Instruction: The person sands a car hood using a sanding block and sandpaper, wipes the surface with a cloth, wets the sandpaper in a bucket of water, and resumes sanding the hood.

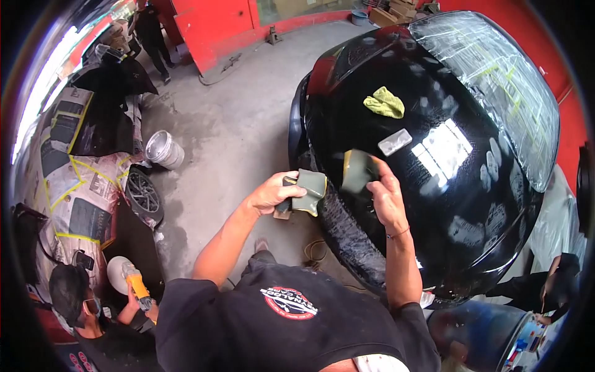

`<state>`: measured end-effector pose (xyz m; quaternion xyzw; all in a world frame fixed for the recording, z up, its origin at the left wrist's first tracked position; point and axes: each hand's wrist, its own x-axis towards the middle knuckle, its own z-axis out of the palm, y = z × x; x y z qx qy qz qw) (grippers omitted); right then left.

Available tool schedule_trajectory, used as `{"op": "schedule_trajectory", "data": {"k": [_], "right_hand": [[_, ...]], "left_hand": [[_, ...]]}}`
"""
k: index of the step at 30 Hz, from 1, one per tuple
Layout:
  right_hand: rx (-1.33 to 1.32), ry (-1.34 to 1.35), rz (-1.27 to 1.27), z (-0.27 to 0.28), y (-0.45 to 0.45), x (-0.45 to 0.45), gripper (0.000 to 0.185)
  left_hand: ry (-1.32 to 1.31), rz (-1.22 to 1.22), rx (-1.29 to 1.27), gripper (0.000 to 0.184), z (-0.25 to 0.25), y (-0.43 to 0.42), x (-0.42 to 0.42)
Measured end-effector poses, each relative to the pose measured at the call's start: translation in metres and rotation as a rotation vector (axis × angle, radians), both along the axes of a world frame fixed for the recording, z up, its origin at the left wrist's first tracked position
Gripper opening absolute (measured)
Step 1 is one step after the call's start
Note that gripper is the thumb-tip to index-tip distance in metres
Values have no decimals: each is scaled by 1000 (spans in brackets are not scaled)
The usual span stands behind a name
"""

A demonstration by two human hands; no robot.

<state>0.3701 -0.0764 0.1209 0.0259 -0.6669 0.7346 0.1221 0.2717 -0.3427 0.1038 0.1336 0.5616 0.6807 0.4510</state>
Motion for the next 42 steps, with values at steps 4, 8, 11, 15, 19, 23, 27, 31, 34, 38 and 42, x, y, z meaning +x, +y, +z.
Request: {"op": "schedule_trajectory", "data": {"k": [4,8,11,15,19,23,27,31,34,38,42], "right_hand": [[599,-118,310,57,9,-33,52],[868,-65,546,79,-11,-83,29],[819,78,630,64,-29,-125,26],[584,-175,497,47,-48,-186,24],[432,-367,329,39,-67,-236,22],[571,-280,110,39,-80,-259,28],[790,-110,-214,24,-82,-250,30],[988,-274,-473,9,-77,-214,23],[995,-395,-717,-27,-69,-178,21],[317,-662,-1030,-112,-44,-127,42],[-591,-521,-1201,-139,-15,-112,51]], "left_hand": [[-21,-183,118,40,0,3,-38],[-206,-364,198,38,-21,15,-82],[-363,-384,202,56,-34,24,-109],[-728,-568,424,72,-60,30,-173],[-840,-620,438,75,-75,35,-225],[-904,-697,437,80,-72,40,-269],[-852,-677,297,86,-42,59,-289],[-855,-826,123,77,-47,90,-292],[-646,-580,-201,58,-50,112,-269],[-746,-444,-28,16,-49,167,-293],[-406,-361,315,37,-21,268,-337]]}}
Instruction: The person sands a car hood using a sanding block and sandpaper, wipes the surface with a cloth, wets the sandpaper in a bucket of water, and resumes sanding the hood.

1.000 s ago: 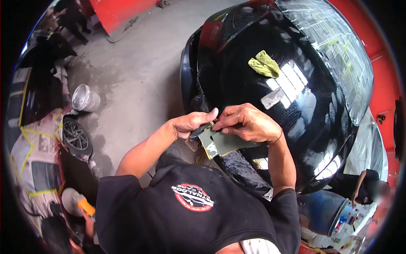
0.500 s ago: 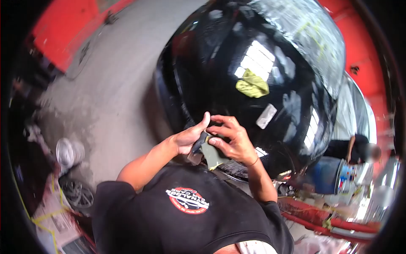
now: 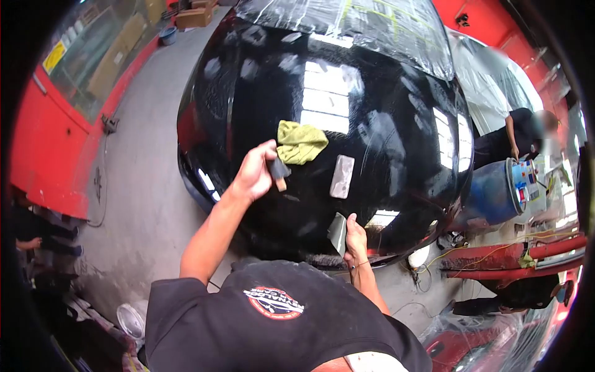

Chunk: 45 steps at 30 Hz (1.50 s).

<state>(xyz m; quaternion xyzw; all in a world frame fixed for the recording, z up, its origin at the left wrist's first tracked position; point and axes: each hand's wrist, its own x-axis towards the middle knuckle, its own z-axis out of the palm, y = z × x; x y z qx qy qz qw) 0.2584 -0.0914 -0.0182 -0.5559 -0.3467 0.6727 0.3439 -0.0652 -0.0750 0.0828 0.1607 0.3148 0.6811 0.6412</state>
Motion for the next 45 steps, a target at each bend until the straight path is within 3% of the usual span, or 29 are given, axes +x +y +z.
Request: {"op": "schedule_trajectory", "data": {"k": [2,4,5,6,8,9,10,12,15,16,17,18,20,22,24,25,28,30,31,32,34,36,38,39,40,45], "right_hand": [[-97,97,-87,42,7,-13,41],[54,260,25,55,17,-20,26],[97,287,36,69,16,-26,17],[153,337,41,83,14,-32,18],[233,359,71,105,11,-44,18],[268,276,79,112,5,-50,18],[309,188,91,116,4,-57,18],[400,29,-21,102,1,-77,17],[378,-102,-105,85,-4,-100,22],[454,-301,-69,77,-2,-100,22],[446,-281,-104,75,-3,-102,20],[439,-259,-144,80,-4,-107,19],[431,-191,-242,94,-4,-116,14],[512,-290,-311,100,1,-120,15],[515,-306,-301,136,9,-131,19],[553,-386,-150,143,14,-128,20],[568,-447,210,182,27,-136,19],[603,-451,496,214,41,-149,17],[682,-383,587,222,49,-160,17],[773,-304,676,226,57,-171,17],[673,-312,694,225,61,-183,13],[606,-414,552,219,65,-183,15],[438,-210,154,206,63,-178,15],[447,-115,23,202,64,-181,17],[452,-20,-109,198,65,-185,19],[534,119,-246,155,67,-202,23]], "left_hand": [[272,92,-18,49,-3,65,-14],[349,-126,-73,51,32,101,-12],[393,-131,1,55,13,131,-14],[651,-121,112,53,-25,165,-23],[1547,71,120,55,-8,170,-17],[1673,74,101,56,-9,172,-17],[1797,171,275,50,-16,174,-23],[1958,370,379,48,-21,180,-34],[1780,179,227,47,-19,193,-55],[1746,180,194,47,-10,194,-58],[1534,114,191,52,-14,206,-67],[1406,194,279,38,-37,228,-76],[888,-17,205,31,-9,222,-85],[491,-222,212,28,18,198,-91],[374,-494,245,35,25,177,-106],[549,-548,301,39,29,166,-110],[508,-932,452,44,23,131,-108],[542,-1065,476,44,10,112,-103],[423,-1149,414,45,14,99,-102],[328,-1153,390,37,8,89,-99],[419,-1218,176,31,-5,79,-103],[186,-1045,74,30,-3,61,-102],[-90,-775,-61,30,-3,47,-91],[-167,-738,-9,29,-20,44,-86],[-54,-757,58,31,-10,41,-88],[-128,-605,156,40,-21,32,-52]]}}
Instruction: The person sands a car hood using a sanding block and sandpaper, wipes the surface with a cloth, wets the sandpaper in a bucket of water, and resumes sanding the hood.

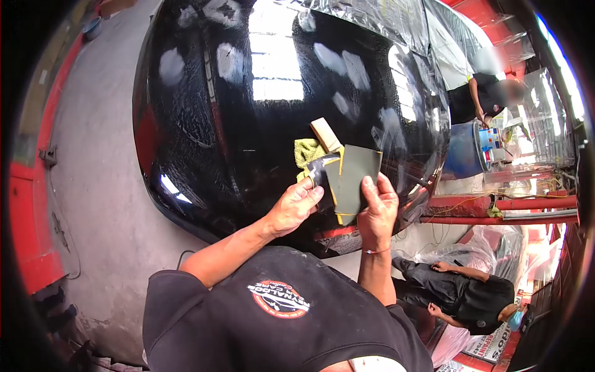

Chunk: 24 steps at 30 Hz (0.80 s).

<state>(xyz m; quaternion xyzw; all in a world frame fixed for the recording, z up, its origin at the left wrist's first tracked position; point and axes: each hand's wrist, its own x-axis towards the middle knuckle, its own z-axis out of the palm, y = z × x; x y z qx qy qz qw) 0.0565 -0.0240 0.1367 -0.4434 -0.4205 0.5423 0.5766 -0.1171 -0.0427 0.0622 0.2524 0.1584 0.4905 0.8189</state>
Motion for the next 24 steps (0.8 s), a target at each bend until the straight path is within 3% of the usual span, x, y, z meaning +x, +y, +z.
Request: {"op": "schedule_trajectory", "data": {"k": [5,11,18,20,21,23,24], "right_hand": [[-24,77,9,-15,-11,-16,21],[-23,-57,-20,-24,-12,-22,22],[55,-489,-185,-35,-15,-20,31],[514,-999,-421,-42,-9,-10,31],[420,-742,-505,-46,-7,-5,25],[193,-482,-387,-18,-10,11,22],[210,-426,-354,0,-9,6,20]], "left_hand": [[-124,-12,-71,45,-2,-6,1],[-275,6,-151,39,5,-11,-5],[-69,165,-140,40,-12,-8,8],[-46,202,-170,40,-10,-6,6],[-26,240,-200,40,-8,-3,4],[-20,254,-232,40,-15,2,1],[-12,252,-240,39,-13,4,-1]]}}
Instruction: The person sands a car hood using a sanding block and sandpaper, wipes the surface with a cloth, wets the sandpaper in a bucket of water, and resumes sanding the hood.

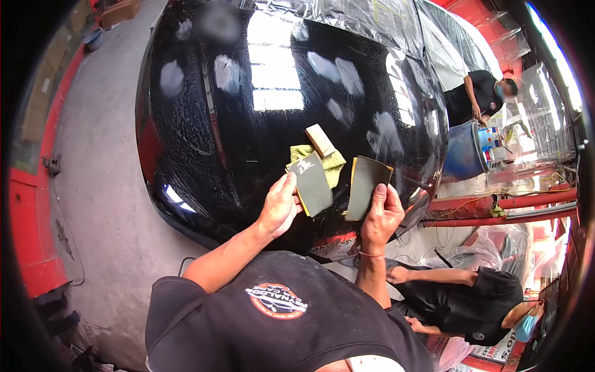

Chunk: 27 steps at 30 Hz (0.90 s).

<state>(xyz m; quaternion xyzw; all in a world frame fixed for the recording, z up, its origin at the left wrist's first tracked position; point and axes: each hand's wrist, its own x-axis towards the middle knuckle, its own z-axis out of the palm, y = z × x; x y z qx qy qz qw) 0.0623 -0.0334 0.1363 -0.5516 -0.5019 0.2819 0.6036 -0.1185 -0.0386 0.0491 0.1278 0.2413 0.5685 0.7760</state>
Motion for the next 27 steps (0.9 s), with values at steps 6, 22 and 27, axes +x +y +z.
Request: {"op": "schedule_trajectory", "data": {"k": [6,22,27], "right_hand": [[-252,26,360,-1,1,-12,25],[-36,-558,5,-28,-6,-33,46],[-454,-191,412,-59,-15,-3,36]], "left_hand": [[-61,-84,11,39,20,1,0],[-25,-14,43,29,18,-12,14],[-54,5,-10,33,2,-5,9]]}}
